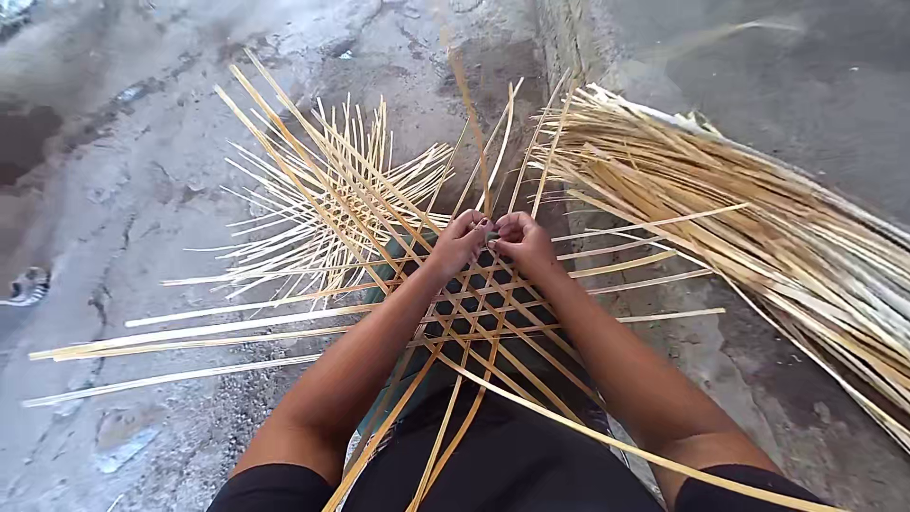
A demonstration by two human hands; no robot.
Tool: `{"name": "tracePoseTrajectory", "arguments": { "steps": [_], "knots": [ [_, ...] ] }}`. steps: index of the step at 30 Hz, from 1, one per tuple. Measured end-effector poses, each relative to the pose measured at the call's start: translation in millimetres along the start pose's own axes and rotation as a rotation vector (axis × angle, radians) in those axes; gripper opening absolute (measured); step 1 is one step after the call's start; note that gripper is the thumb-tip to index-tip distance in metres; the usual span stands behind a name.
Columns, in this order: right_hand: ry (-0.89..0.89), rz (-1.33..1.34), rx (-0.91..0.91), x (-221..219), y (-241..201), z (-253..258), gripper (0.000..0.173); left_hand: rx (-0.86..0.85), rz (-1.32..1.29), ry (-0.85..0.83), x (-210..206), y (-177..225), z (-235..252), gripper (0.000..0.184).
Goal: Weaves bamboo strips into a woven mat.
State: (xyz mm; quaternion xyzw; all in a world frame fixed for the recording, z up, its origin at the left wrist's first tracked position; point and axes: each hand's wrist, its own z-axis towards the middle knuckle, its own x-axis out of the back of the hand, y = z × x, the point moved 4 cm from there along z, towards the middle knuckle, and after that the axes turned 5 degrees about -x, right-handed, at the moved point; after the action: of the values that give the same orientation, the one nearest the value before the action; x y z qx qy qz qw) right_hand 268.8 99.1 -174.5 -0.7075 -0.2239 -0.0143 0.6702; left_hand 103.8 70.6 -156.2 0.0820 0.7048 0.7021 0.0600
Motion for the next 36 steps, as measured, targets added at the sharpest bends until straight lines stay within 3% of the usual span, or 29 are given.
{"name": "tracePoseTrajectory", "arguments": {
  "steps": [3, 5, 9, 12, 14, 18, 22, 27, 31, 33, 36],
  "knots": [
    [0.032, -0.038, -0.091, -3, -10, -2, 0.069, -0.018, 0.028, 0.044, -3, 1, -6, 0.029],
    [0.079, -0.139, -0.090, -6, -24, -7, 0.074, -0.026, 0.046, 0.073, 0, 11, -11, 0.039],
    [0.085, -0.501, 0.140, -19, -54, -22, 0.059, -0.135, -0.068, 0.228, 28, 27, -30, 0.041],
    [-0.143, -0.644, 0.168, -34, -71, -25, 0.047, -0.117, -0.356, 0.370, 51, 14, -45, 0.033],
    [-0.298, -0.673, 0.126, -42, -73, -19, 0.043, -0.084, -0.491, 0.437, 59, 3, -53, 0.026],
    [-0.357, -0.651, 0.181, -45, -68, -8, 0.040, -0.067, -0.516, 0.475, 60, 0, -55, 0.020],
    [-0.309, -0.611, 0.308, -43, -57, -9, 0.035, -0.059, -0.503, 0.475, 60, -2, -52, 0.018],
    [-0.309, -0.586, 0.402, -37, -47, -5, 0.046, -0.055, -0.497, 0.446, 57, -3, -48, 0.016],
    [-0.339, -0.596, 0.369, -40, -47, -1, 0.052, -0.047, -0.442, 0.454, 56, -4, -48, 0.012],
    [-0.402, -0.555, 0.287, -39, -50, 3, 0.046, 0.006, -0.343, 0.512, 55, -3, -46, 0.012],
    [-0.566, -0.384, 0.098, -31, -52, 9, 0.039, 0.142, 0.179, 0.529, 47, 5, -39, 0.022]
  ]
}}
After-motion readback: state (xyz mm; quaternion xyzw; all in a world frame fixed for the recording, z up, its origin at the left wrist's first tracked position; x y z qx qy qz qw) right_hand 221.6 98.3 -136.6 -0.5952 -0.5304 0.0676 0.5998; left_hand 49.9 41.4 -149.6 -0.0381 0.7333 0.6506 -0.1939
